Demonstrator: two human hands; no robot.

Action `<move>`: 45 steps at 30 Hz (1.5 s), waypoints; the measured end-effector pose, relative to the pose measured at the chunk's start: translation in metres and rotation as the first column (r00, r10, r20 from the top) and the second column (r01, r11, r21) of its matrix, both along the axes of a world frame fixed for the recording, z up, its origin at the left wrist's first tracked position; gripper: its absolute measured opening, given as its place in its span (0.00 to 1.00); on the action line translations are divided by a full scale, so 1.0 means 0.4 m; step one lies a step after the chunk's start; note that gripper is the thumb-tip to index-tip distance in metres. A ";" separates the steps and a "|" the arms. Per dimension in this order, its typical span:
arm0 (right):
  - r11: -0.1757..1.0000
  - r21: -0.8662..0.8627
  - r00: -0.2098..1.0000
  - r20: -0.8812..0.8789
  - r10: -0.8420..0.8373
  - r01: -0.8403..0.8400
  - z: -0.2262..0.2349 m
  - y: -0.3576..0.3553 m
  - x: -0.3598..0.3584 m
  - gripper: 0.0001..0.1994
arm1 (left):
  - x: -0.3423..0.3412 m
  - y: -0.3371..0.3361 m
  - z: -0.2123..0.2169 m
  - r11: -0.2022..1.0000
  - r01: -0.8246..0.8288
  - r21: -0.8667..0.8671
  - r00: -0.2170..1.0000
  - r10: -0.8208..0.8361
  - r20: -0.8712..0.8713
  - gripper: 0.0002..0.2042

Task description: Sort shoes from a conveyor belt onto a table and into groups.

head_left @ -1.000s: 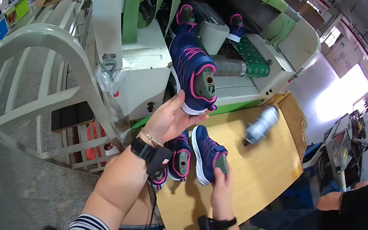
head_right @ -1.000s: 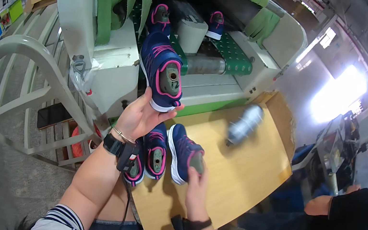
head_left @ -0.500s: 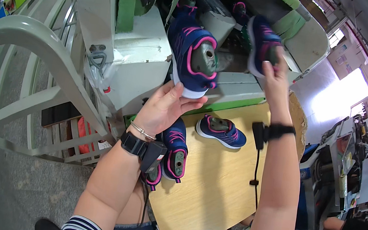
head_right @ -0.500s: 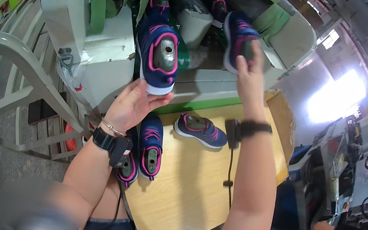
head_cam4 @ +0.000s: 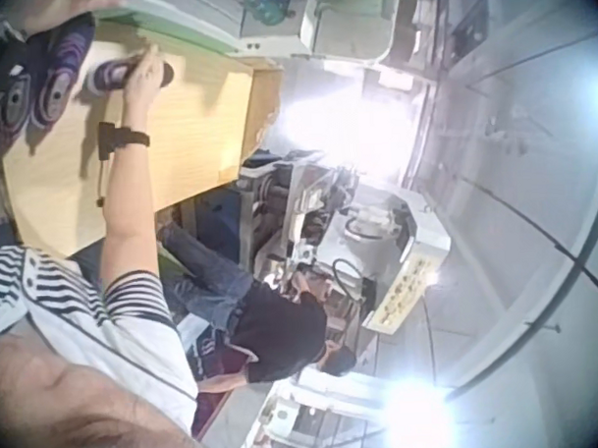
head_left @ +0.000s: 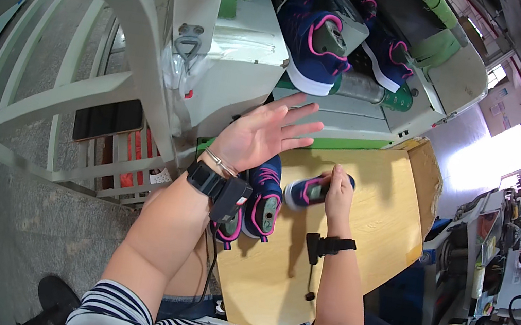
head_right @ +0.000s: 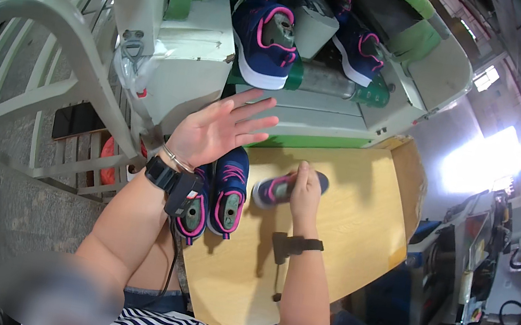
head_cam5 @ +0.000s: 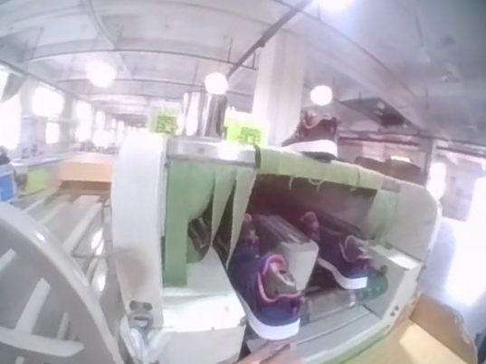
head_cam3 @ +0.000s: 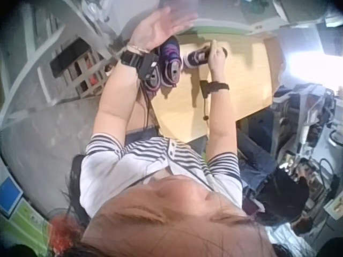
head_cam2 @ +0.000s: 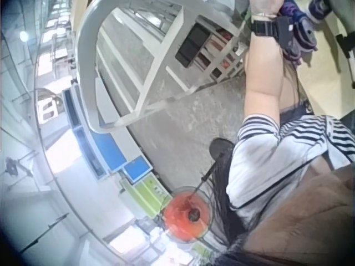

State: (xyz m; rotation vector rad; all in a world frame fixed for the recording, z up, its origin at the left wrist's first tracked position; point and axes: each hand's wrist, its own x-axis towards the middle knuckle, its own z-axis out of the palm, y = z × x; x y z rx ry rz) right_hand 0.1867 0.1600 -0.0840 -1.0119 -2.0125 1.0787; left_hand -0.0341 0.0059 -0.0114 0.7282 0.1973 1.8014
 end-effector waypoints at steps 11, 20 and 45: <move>0.932 -0.354 0.995 -0.078 0.056 -0.080 0.074 -0.292 0.232 0.26 | -0.008 -0.065 0.000 0.992 -0.041 -0.122 0.996 0.030 -0.088 0.28; 0.755 -0.654 0.819 -0.407 -0.405 0.049 0.106 -0.337 0.210 0.31 | 0.056 -0.055 -0.041 0.888 -0.109 -0.448 0.842 -0.157 -0.517 0.28; 0.880 -0.474 0.916 -0.361 -0.173 -0.020 0.011 -0.355 0.046 0.33 | 0.082 -0.021 -0.012 0.994 0.075 -0.077 0.997 -0.075 0.002 0.32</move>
